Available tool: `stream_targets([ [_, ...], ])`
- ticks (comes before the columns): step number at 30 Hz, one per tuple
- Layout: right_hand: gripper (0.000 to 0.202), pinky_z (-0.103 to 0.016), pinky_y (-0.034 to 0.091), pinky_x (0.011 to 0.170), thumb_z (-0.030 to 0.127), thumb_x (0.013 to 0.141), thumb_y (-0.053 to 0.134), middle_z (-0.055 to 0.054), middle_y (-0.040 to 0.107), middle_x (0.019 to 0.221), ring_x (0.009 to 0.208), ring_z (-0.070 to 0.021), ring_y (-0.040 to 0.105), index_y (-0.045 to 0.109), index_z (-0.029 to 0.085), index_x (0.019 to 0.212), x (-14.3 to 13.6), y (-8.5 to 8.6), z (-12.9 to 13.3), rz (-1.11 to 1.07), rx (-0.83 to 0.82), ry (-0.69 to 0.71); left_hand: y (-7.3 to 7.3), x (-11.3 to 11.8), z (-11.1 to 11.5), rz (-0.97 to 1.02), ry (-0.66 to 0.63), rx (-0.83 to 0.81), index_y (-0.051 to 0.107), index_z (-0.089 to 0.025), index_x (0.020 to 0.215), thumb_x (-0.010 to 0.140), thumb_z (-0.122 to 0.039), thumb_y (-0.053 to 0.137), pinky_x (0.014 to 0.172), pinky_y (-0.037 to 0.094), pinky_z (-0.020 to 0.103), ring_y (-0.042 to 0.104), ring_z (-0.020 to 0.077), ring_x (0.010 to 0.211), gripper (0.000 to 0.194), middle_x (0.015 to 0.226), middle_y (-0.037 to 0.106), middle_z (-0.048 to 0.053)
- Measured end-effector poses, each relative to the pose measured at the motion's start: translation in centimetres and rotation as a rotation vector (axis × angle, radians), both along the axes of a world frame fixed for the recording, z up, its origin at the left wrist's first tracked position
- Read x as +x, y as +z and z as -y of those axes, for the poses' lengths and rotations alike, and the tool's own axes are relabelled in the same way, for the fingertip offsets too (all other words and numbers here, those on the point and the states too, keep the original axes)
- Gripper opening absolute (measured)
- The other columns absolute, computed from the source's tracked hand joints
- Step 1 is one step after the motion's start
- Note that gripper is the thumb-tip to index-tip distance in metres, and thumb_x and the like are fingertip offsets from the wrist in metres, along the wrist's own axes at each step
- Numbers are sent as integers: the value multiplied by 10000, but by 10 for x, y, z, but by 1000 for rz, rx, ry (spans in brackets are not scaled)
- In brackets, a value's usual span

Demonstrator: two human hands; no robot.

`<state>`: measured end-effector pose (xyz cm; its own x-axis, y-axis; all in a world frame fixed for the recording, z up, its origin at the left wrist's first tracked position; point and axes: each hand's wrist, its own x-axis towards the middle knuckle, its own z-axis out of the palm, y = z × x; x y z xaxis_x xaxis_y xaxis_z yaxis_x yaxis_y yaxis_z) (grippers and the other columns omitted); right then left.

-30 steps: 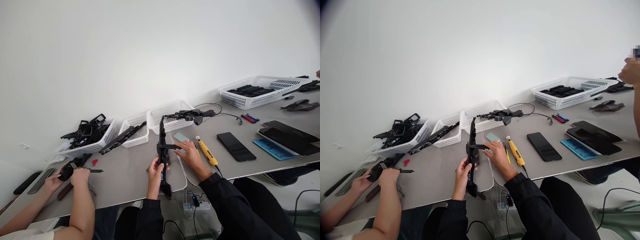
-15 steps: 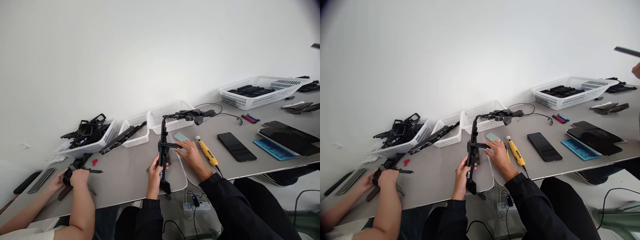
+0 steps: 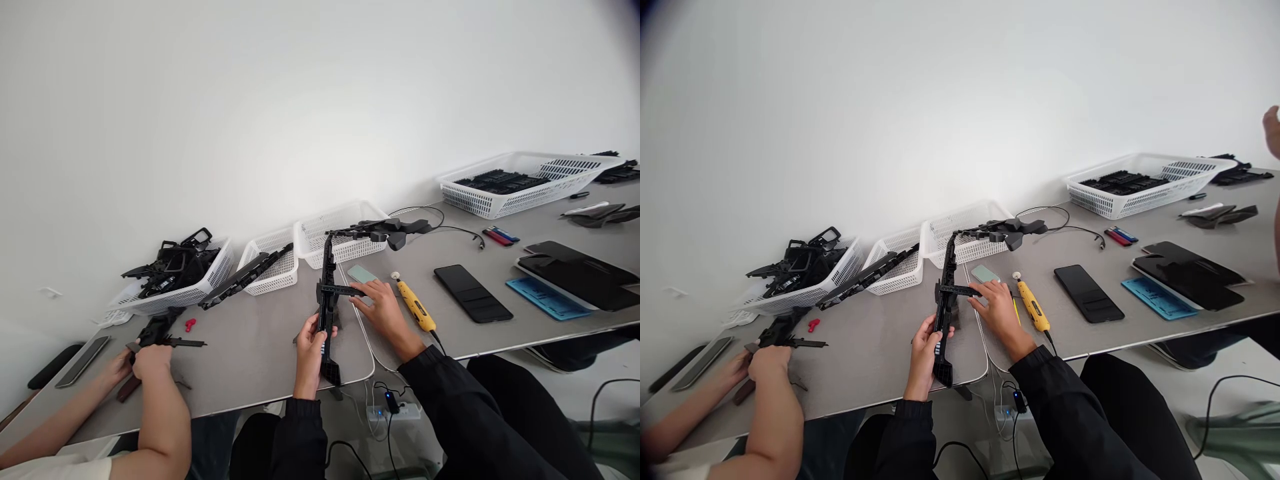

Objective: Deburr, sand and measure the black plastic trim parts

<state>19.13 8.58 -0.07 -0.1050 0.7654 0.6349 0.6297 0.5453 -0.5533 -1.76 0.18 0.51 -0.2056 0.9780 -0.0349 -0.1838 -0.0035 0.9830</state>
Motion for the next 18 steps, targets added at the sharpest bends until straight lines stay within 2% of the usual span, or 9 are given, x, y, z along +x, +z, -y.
stream_targets([
  [6,252,-452,459,841,331,1003,686,-97,801,1047,953,-313,691,774,259,1228,0,-1,-1,-8,-1,6,4,2,2,55,8,13,752,-185,1267,768,-215,742,1046,580,452,814,282,1011,500,1192,809,95],
  [10,250,-449,463,844,333,997,696,-93,798,1029,946,-310,687,769,250,1222,0,0,-1,-10,0,5,3,2,1,67,-11,19,759,-185,1285,769,-232,749,1067,577,477,807,304,1051,518,1193,808,97],
  [13,245,-449,477,862,327,986,708,-90,798,1047,943,-304,692,749,243,1213,0,1,0,-46,3,7,3,2,2,49,-19,15,741,-187,1312,792,-267,760,973,624,443,795,307,1068,527,1220,794,110],
  [18,255,-427,496,844,315,958,713,-68,772,991,910,-289,686,710,234,1199,-1,3,3,-81,-12,21,6,3,5,46,-19,-12,603,-210,1506,908,-394,730,760,639,338,778,263,996,639,1305,755,137],
])
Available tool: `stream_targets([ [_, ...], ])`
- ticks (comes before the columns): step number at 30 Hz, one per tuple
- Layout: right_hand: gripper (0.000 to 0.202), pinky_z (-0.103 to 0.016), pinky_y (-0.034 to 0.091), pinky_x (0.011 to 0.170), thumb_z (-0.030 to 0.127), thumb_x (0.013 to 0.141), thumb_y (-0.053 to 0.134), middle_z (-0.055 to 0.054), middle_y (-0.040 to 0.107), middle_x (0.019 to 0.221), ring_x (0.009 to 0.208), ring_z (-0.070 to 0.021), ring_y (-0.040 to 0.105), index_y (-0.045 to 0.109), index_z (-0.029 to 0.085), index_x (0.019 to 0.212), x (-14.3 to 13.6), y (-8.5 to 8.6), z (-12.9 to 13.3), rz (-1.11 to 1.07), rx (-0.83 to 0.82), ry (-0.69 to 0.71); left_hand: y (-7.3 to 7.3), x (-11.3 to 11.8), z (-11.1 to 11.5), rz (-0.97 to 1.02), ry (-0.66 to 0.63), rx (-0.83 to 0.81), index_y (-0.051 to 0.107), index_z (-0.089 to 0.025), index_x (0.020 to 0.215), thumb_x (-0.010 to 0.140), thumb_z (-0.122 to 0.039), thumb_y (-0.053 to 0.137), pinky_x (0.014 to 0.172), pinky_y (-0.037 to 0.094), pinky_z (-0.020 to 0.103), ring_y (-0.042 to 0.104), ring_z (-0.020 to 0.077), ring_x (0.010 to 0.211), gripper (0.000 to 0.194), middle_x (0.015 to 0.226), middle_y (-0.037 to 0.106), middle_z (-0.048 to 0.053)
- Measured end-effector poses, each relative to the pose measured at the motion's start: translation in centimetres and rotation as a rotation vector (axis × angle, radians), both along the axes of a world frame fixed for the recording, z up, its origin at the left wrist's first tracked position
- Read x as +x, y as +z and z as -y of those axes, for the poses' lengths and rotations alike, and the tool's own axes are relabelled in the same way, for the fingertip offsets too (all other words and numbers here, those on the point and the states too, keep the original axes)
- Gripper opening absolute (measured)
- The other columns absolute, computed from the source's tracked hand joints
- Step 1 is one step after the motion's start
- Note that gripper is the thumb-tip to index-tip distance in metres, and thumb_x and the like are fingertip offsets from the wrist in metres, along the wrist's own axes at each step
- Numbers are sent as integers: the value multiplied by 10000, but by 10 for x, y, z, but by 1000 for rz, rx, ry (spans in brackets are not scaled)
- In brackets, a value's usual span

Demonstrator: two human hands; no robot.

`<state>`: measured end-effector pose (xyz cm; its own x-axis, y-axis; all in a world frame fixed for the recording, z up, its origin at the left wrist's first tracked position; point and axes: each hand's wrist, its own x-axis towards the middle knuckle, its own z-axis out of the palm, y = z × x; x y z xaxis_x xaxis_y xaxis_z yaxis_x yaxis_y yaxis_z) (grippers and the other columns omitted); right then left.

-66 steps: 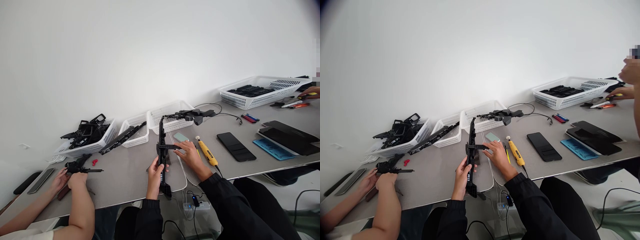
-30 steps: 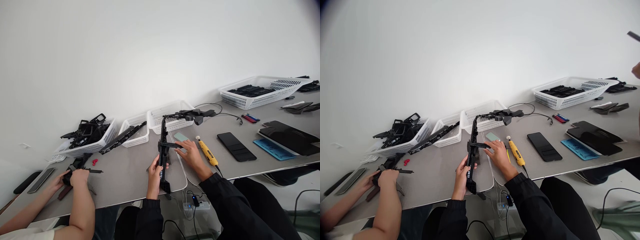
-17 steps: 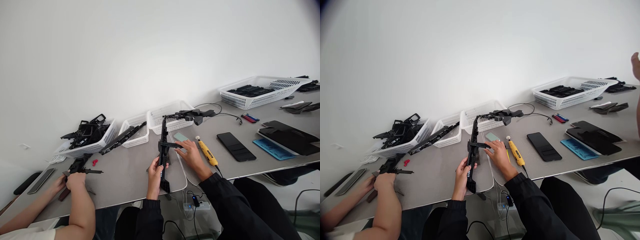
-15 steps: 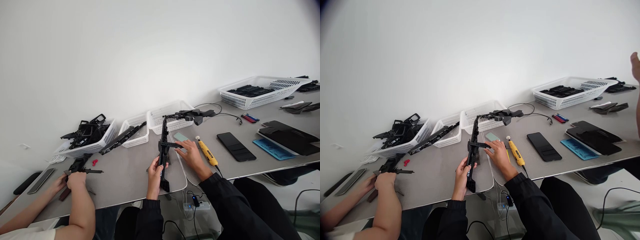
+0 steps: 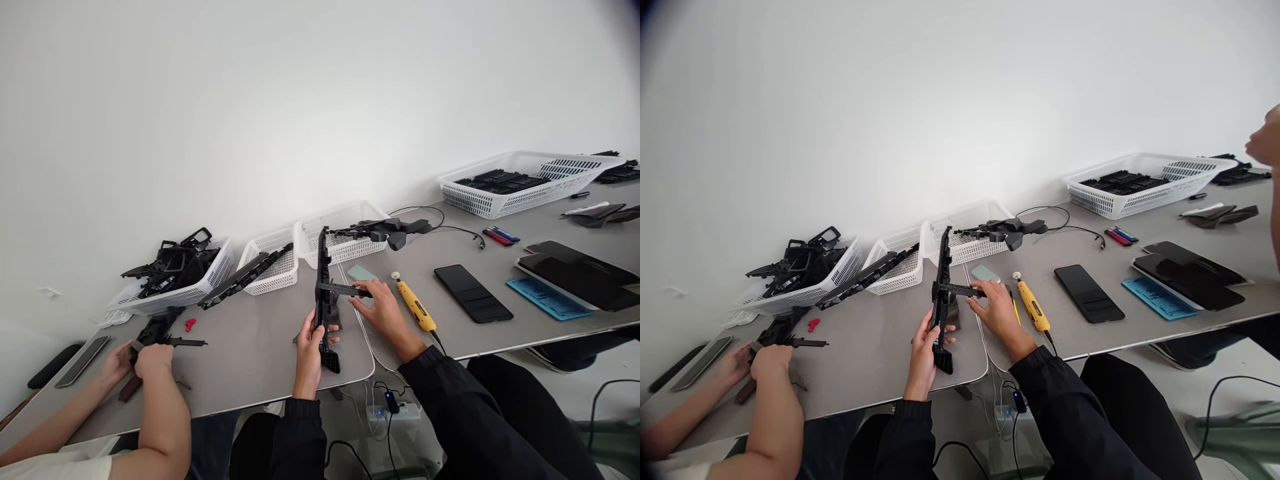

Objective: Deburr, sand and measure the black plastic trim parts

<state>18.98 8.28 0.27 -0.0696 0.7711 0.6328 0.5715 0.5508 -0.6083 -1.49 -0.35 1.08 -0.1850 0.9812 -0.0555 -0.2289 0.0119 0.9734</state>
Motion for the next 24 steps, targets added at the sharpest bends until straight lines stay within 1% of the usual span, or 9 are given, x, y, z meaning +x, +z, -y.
stream_targets([
  [4,205,-410,473,838,228,912,709,-59,770,969,909,-280,677,720,234,1117,-2,2,1,40,37,50,5,1,3,24,-11,10,519,-233,1578,943,-425,711,690,633,314,754,239,973,690,1387,706,140],
  [6,218,-401,473,829,197,884,699,-56,767,965,907,-277,674,721,240,1097,-3,1,1,37,44,64,5,1,4,28,-39,30,515,-245,1576,925,-368,716,722,646,332,746,239,991,692,1391,700,125],
  [9,251,-400,480,830,158,850,672,-54,763,974,904,-274,667,710,241,1084,-4,1,1,28,58,102,4,0,5,14,-111,58,505,-237,1572,888,-283,706,780,656,373,737,266,1056,715,1318,728,119],
  [12,259,-402,493,832,132,825,652,-53,745,957,902,-272,658,697,236,1058,-4,0,1,17,57,105,3,-1,6,-7,-149,67,506,-245,1560,879,-289,724,814,660,403,745,291,1101,716,1394,695,136],
  [15,257,-400,516,842,132,831,654,-51,729,958,926,-273,657,692,241,1060,-4,-2,1,-6,41,111,3,-1,6,13,-121,65,523,-267,1539,870,-318,785,926,647,450,765,302,1126,720,1494,636,135],
  [17,246,-403,530,855,138,850,660,-54,729,976,952,-276,662,691,241,1072,-4,-3,0,-21,39,130,4,0,5,56,-108,63,557,-255,1505,873,-340,812,1054,597,497,764,311,1164,687,1475,654,131],
  [19,234,-407,540,862,143,866,672,-59,730,989,968,-279,668,692,236,1080,-4,-4,-1,-22,34,142,5,1,4,80,-108,59,632,-213,1416,880,-367,824,1154,527,525,749,328,1214,590,1426,693,141],
  [22,225,-407,548,856,145,872,696,-63,731,995,964,-279,675,696,230,1080,-4,-6,-2,-9,19,147,7,3,3,57,-126,57,703,-165,1301,890,-406,824,1197,485,528,706,358,1294,493,1383,726,170],
  [24,224,-409,553,855,149,875,703,-66,732,995,961,-278,679,700,231,1083,-3,-6,-2,-11,13,144,7,2,3,21,-138,59,700,-174,1323,902,-424,811,1159,516,514,689,368,1317,502,1409,714,173],
])
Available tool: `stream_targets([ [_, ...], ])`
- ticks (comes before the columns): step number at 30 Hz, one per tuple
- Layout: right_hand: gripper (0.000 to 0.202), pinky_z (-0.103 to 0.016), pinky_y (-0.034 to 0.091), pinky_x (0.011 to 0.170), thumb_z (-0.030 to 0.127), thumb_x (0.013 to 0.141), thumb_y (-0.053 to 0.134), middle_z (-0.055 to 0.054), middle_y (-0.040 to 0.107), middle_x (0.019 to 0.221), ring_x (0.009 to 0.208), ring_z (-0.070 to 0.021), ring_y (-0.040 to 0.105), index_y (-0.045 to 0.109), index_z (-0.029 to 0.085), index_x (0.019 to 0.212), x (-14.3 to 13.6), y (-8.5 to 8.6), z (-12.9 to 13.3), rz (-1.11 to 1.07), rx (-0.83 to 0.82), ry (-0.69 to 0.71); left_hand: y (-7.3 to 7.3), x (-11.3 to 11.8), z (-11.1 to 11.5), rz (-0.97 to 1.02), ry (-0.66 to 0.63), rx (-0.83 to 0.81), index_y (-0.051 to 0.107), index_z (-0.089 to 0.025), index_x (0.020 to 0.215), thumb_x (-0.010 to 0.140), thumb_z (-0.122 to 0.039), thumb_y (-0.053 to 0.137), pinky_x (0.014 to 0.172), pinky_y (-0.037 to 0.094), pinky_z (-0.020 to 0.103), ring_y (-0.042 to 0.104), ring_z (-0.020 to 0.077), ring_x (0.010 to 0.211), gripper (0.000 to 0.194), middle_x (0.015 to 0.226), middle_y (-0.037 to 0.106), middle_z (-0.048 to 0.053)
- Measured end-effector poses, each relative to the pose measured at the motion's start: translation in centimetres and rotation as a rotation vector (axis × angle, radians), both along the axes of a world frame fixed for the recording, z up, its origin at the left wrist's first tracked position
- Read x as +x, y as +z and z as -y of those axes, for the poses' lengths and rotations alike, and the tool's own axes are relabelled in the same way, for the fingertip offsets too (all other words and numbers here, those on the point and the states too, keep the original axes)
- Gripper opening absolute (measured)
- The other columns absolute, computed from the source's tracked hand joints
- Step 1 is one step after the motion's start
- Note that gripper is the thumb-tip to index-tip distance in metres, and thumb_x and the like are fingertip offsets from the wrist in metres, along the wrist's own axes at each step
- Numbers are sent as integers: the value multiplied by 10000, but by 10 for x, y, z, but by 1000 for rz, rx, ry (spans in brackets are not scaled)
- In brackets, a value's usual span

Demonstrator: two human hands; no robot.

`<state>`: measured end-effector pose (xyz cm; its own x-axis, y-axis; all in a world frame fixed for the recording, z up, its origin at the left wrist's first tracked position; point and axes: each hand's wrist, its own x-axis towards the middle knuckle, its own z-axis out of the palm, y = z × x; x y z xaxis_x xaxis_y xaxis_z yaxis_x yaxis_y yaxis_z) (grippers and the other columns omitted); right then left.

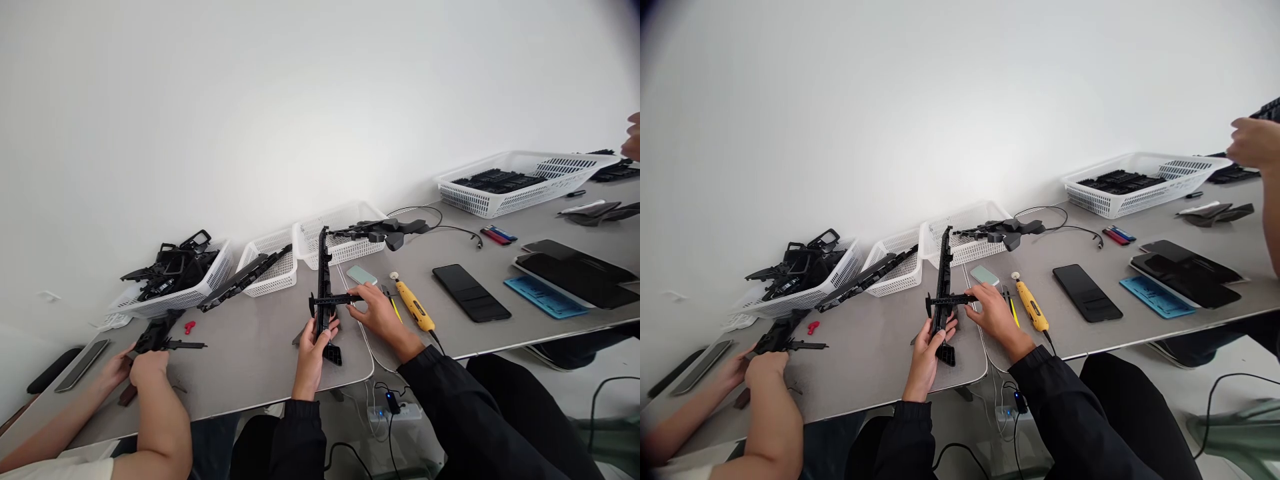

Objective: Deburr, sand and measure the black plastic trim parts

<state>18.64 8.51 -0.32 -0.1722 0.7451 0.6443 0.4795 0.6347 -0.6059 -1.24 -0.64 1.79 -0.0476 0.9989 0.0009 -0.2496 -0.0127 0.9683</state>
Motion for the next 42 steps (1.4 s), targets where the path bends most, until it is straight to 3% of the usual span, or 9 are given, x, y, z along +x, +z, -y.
stream_targets([
  [5,217,-416,567,852,189,895,700,-68,733,994,965,-280,688,719,246,1103,0,1,1,-35,2,-27,-1,-3,2,-94,-45,21,602,-252,1481,911,-414,775,924,604,420,733,336,1198,618,1506,649,152],
  [12,201,-440,554,866,198,915,699,-77,752,1001,972,-298,676,718,251,1108,1,3,2,-22,40,-63,0,-3,2,-89,-36,13,533,-268,1530,905,-422,822,1192,433,440,563,316,1462,705,1479,693,140],
  [19,188,-432,523,865,166,898,698,-69,760,988,952,-294,673,716,244,1069,0,5,2,16,57,-75,-9,-3,-5,-86,66,-9,672,-180,1299,797,-516,912,1076,523,416,730,314,1215,650,1168,817,165],
  [21,193,-425,514,853,161,896,697,-63,759,979,946,-292,673,715,244,1070,0,6,3,27,63,-56,-9,-3,-5,-79,68,-6,663,-177,1306,798,-510,916,991,574,384,740,312,1187,658,1158,815,159],
  [23,203,-414,504,840,154,891,703,-56,755,967,938,-288,673,715,243,1072,0,6,3,38,67,-32,-8,-3,-5,-72,66,-20,619,-176,1377,797,-520,915,808,621,329,758,319,1132,736,1144,808,159],
  [25,214,-405,499,835,145,884,714,-53,751,958,934,-284,673,717,238,1077,0,6,3,42,72,-13,-7,-3,-5,-74,69,-40,564,-177,1447,784,-541,919,626,602,272,772,323,1066,836,1123,801,160],
  [27,225,-396,496,835,137,881,723,-52,750,958,934,-279,673,718,229,1086,0,5,3,35,80,-7,-7,-3,-5,-77,76,-49,537,-170,1473,764,-562,926,549,581,248,775,323,1033,899,1103,796,159],
  [33,237,-383,479,824,137,889,744,-47,757,952,923,-269,681,725,227,1108,1,1,0,37,90,-6,-7,-3,-5,-62,83,-45,522,-157,1505,761,-573,926,557,621,278,756,363,1114,943,1139,783,181],
  [42,247,-406,467,821,219,932,798,-50,785,975,906,-278,675,738,236,1172,2,0,0,48,107,12,-11,-5,-6,-64,105,-13,565,-159,1445,776,-608,901,569,639,283,739,341,1121,873,1129,778,174],
])
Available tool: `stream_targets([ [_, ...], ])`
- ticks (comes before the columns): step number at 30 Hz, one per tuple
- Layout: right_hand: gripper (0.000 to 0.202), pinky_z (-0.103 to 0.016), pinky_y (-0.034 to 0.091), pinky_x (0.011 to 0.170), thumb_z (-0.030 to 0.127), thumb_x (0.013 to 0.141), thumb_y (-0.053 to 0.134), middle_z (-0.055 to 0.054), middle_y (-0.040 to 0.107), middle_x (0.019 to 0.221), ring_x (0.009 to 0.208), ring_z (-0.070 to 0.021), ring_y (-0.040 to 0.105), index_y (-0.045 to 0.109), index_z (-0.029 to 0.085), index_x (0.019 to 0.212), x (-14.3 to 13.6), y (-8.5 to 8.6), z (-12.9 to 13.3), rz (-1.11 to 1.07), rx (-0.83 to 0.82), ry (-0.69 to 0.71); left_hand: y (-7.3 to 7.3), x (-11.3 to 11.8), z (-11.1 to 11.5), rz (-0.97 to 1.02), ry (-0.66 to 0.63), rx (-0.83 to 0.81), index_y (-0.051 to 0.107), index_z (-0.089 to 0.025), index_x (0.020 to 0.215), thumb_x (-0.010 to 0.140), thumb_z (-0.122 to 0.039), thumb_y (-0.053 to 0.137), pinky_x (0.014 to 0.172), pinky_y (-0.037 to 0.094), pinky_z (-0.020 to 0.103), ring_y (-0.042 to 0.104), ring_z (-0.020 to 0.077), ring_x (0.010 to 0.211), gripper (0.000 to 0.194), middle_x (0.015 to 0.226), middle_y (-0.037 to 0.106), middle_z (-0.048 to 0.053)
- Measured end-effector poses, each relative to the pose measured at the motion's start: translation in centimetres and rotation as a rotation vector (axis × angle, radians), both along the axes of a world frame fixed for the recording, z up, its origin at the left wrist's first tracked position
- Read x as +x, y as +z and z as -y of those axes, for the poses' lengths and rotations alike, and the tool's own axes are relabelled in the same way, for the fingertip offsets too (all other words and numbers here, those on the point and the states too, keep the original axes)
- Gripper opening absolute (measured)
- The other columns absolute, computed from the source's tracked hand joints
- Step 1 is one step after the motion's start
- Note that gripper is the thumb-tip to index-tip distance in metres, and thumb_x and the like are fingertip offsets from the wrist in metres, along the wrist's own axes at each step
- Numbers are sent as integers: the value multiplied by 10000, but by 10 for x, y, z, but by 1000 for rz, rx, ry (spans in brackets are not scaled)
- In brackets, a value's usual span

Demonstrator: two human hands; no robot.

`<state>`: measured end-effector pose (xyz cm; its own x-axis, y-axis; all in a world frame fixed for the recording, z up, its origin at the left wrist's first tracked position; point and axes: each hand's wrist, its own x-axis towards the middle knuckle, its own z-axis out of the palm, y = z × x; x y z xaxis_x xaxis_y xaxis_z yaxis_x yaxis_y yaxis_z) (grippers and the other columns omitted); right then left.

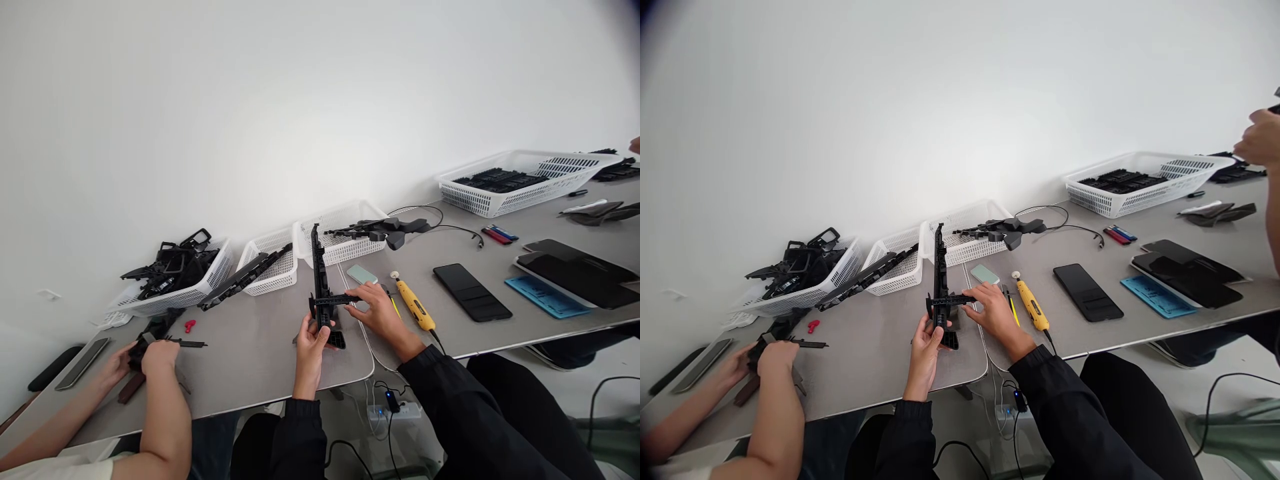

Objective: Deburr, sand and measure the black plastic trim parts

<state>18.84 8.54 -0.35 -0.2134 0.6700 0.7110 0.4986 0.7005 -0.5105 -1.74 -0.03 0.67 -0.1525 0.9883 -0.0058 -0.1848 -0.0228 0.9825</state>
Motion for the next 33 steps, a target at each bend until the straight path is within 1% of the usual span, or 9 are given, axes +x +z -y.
stream_targets([
  [5,229,-410,474,811,256,944,792,-56,785,958,902,-280,677,751,240,1169,0,1,0,18,-10,-4,-1,0,0,-12,10,16,626,-174,1403,790,-599,893,581,628,257,742,323,1114,792,1132,783,162],
  [8,221,-410,479,805,267,944,790,-59,786,961,896,-280,682,756,243,1161,0,2,1,17,-18,-8,0,0,0,-21,5,23,631,-177,1393,808,-603,877,580,629,260,746,312,1088,764,1135,781,159],
  [12,241,-412,486,815,265,937,795,-61,789,971,897,-280,684,757,245,1174,1,2,1,17,-22,-3,0,0,0,-24,-2,21,626,-173,1385,809,-613,872,578,635,274,747,307,1059,766,1136,779,159],
  [24,227,-430,493,826,287,958,774,-66,785,959,903,-288,679,757,241,1180,1,3,2,25,-32,-6,4,1,1,-24,6,8,656,-183,1372,796,-622,876,594,642,284,735,327,1114,757,1142,782,161],
  [33,228,-422,482,817,269,951,785,-64,796,975,905,-285,686,758,237,1175,0,3,2,27,-32,-16,2,1,1,-19,16,9,663,-184,1365,789,-631,879,590,634,269,742,315,1088,761,1128,787,157],
])
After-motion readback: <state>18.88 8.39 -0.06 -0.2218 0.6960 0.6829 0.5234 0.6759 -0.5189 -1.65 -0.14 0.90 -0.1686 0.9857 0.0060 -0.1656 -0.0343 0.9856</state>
